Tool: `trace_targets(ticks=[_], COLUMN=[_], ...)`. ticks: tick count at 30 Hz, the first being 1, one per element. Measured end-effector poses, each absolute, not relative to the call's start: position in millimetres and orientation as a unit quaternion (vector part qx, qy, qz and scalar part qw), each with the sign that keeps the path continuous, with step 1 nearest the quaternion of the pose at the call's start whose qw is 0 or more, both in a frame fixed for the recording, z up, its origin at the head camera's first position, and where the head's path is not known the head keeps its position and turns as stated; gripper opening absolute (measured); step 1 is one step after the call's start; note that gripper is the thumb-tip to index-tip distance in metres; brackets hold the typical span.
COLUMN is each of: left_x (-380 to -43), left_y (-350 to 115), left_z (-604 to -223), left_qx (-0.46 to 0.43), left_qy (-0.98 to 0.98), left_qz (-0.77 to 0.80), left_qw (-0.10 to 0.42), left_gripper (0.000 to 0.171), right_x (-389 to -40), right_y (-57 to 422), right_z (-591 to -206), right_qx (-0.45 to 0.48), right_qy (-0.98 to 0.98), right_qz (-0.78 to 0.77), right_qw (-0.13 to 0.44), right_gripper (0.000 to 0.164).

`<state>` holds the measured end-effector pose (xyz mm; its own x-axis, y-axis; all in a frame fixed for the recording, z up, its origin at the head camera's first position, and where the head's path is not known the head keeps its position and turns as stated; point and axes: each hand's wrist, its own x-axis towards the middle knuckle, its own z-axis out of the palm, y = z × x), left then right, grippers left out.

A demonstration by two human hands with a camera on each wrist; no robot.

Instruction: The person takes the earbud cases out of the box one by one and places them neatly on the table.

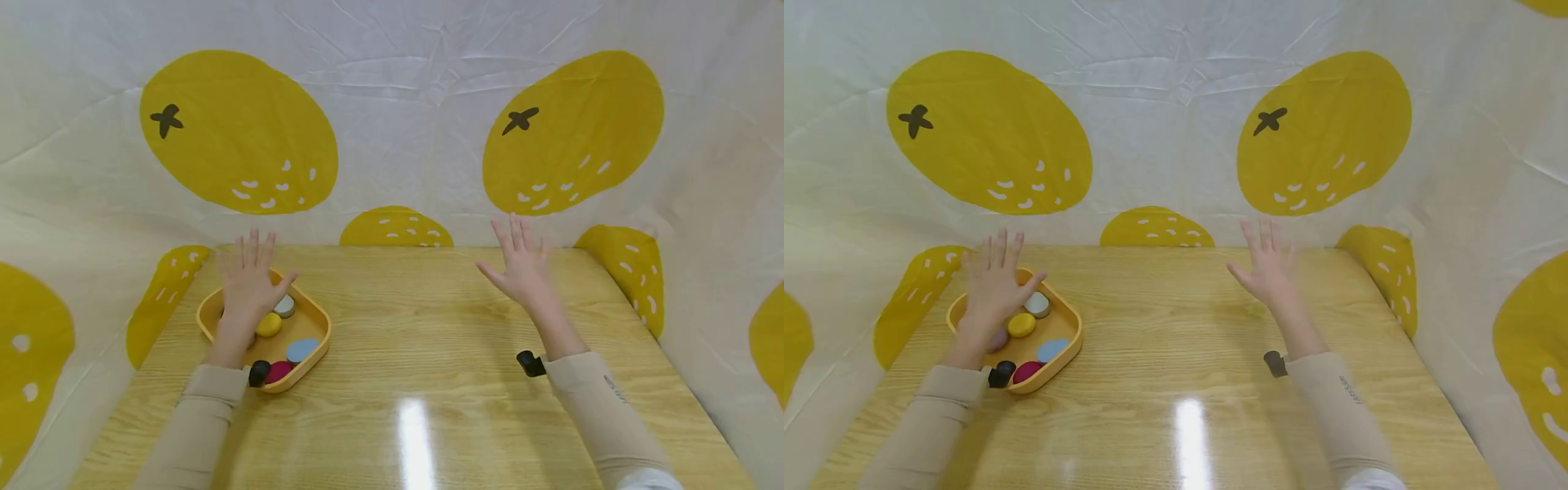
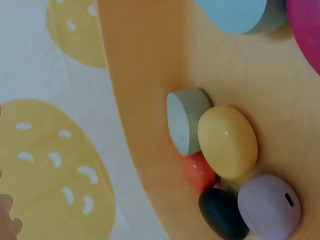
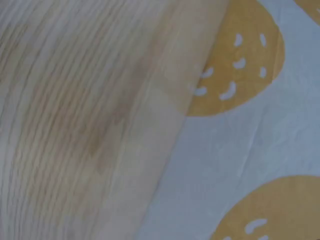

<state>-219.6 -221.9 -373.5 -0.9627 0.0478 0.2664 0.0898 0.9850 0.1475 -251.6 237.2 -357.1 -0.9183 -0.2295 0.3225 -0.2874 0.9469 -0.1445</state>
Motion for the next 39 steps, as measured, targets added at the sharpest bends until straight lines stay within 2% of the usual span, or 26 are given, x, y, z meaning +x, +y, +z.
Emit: trace_targets(ticks=[8, 14, 30, 39], left_x=[-197, -176, -127, -112], left_y=[-243, -256, -273, -266], left_z=[-364, -368, -407, -436], left_qx=[0.015, 0.062, 0.154, 0.177], left_qy=[-0.976, -0.968, -0.962, -0.961], left_qz=[-0.121, -0.147, -0.181, -0.200], left_qw=[0.182, 0.192, 0.136, 0.077], left_gripper=[0.081, 0.080, 0.086, 0.089], right_x=[-258, -264, -266, -260], right_y=[197, 156, 27, -21], right_z=[-381, -399, -423, -434], right_qx=[0.194, 0.254, 0.337, 0.362], right_qy=[-0.935, -0.909, -0.913, -0.915], right_qz=[0.176, 0.212, 0.179, 0.159], right_qw=[0.241, 0.252, 0.144, 0.074], right_gripper=[0.072, 0.067, 0.063, 0.062])
